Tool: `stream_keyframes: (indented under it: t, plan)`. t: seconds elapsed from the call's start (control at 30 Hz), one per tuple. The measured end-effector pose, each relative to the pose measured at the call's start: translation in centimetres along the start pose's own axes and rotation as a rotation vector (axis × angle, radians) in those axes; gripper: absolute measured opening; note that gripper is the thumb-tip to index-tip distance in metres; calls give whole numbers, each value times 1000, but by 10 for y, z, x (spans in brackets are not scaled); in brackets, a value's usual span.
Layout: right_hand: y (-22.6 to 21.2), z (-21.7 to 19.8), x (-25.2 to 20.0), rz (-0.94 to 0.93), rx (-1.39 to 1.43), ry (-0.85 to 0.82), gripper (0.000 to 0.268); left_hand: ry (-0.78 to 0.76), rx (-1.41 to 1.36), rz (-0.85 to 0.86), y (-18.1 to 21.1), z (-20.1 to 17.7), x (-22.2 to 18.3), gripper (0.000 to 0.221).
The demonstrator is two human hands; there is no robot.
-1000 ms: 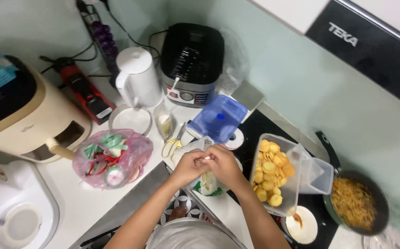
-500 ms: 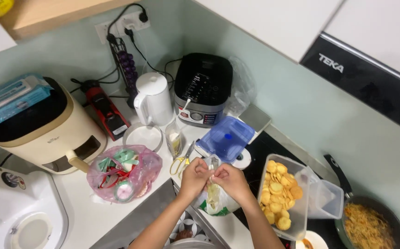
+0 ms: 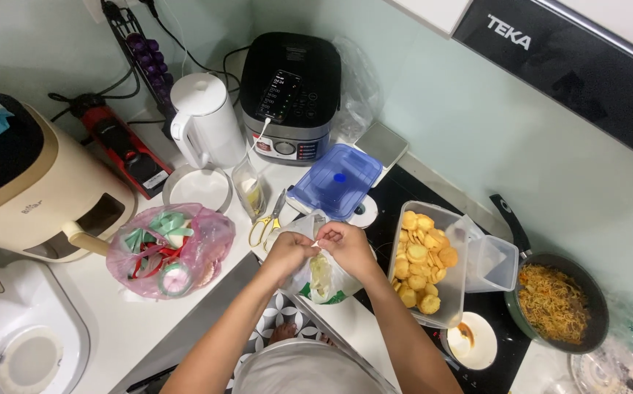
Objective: Dusting cocoa powder onto a small dessert cup using a sifter and organizing ingredients in a kitchen.
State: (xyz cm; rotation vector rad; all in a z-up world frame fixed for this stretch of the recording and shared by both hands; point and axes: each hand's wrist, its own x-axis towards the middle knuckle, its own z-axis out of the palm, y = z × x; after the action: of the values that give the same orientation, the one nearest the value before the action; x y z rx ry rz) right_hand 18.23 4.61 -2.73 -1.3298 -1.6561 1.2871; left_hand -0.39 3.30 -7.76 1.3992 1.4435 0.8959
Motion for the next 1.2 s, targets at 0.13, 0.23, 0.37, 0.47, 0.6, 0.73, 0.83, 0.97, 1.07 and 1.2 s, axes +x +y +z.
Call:
stream_keyframes:
  t: [0.13,0.23,0.37,0.47,0.6,0.73,0.83,0.97,1.07,1.2]
  plan:
    - [20,0,10,55,120,-12,7,-302,-531,-374,12,-7,7,16]
    - [16,-2,10,100,166,-25,7,-188,-241,-253,48,-7,-7,14]
    - [-10,-9,2,169,24,7,9,95,77,-64,74,-8,-23,11]
    - [-7,-9,-1,134,-81,102,7,100,69,8,53,-7,-28,13]
    - [-4,-24,-1,97,-113,93,11,-79,225,-39,63,-23,-37,17]
    - [6,-43,22,-174,-276,275,26,-285,270,498,95,-26,-50,39]
    - [23,-48,48,-167,-483,299,35,-352,431,475,99,-14,-64,36]
    - [78,-42,79,-164,-577,325,37,-227,377,542,55,-3,-69,20]
    - [123,-39,92,-234,-625,373,36,-121,267,309,98,-22,-74,25]
    - [131,-41,106,-281,-648,263,38,-33,133,12,159,-64,-83,25]
